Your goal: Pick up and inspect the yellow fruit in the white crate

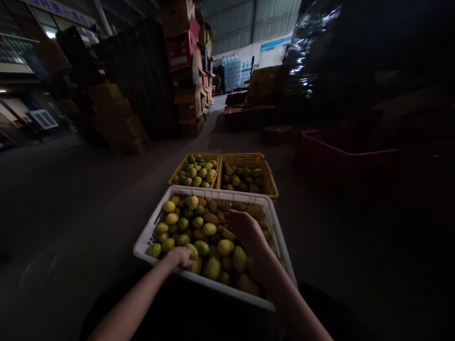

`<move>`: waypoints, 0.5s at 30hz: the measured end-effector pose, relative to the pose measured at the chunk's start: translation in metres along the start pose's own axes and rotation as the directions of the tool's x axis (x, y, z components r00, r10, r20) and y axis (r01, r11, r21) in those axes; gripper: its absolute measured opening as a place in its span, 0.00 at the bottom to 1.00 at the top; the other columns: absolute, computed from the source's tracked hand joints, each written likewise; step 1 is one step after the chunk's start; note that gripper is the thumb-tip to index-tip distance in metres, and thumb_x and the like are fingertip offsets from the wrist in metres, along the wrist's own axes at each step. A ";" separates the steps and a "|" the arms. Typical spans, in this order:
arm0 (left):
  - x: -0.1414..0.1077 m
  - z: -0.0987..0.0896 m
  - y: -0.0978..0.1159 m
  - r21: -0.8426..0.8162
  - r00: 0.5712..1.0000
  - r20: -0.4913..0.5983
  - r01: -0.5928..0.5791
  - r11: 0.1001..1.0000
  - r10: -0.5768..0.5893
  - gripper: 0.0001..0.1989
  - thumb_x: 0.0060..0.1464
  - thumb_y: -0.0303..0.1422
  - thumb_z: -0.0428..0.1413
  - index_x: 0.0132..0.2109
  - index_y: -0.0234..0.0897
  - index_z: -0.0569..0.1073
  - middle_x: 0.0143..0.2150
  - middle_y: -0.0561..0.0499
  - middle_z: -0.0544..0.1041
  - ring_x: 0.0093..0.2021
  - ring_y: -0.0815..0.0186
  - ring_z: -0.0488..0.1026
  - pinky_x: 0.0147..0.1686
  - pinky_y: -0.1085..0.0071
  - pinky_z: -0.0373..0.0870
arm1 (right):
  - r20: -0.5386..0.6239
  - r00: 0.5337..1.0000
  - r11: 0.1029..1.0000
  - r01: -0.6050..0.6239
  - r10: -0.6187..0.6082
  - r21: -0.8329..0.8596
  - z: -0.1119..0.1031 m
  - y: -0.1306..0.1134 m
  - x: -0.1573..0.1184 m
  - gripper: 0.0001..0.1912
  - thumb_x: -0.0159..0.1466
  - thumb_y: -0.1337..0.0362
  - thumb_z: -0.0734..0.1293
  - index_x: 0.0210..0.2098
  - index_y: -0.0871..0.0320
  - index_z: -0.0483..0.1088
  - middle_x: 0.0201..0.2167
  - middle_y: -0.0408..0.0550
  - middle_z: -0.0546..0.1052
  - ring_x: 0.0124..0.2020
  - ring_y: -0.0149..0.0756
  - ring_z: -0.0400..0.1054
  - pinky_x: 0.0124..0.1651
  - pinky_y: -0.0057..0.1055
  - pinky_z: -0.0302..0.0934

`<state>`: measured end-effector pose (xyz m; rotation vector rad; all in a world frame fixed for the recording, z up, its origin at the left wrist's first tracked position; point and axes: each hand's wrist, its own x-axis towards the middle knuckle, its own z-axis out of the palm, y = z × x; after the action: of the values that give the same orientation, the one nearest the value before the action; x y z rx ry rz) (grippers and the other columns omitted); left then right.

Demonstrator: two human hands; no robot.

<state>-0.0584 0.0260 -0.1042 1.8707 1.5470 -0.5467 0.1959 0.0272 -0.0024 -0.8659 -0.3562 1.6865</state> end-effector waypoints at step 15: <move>0.035 0.006 0.012 -0.204 0.955 -0.153 0.222 0.953 -0.255 0.32 0.48 0.46 0.65 0.55 0.28 0.72 0.63 0.27 0.72 0.66 0.37 0.64 0.60 0.57 0.64 | -0.182 0.948 0.963 -0.241 0.260 0.121 -0.041 -0.017 -0.057 0.12 0.60 0.74 0.62 0.25 0.58 0.74 0.21 0.49 0.79 0.22 0.35 0.71 0.30 0.28 0.63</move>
<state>-0.0384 0.0455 -0.1293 1.6380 1.8908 -0.3325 0.2412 -0.0287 0.0007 -1.0285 -0.0275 1.8153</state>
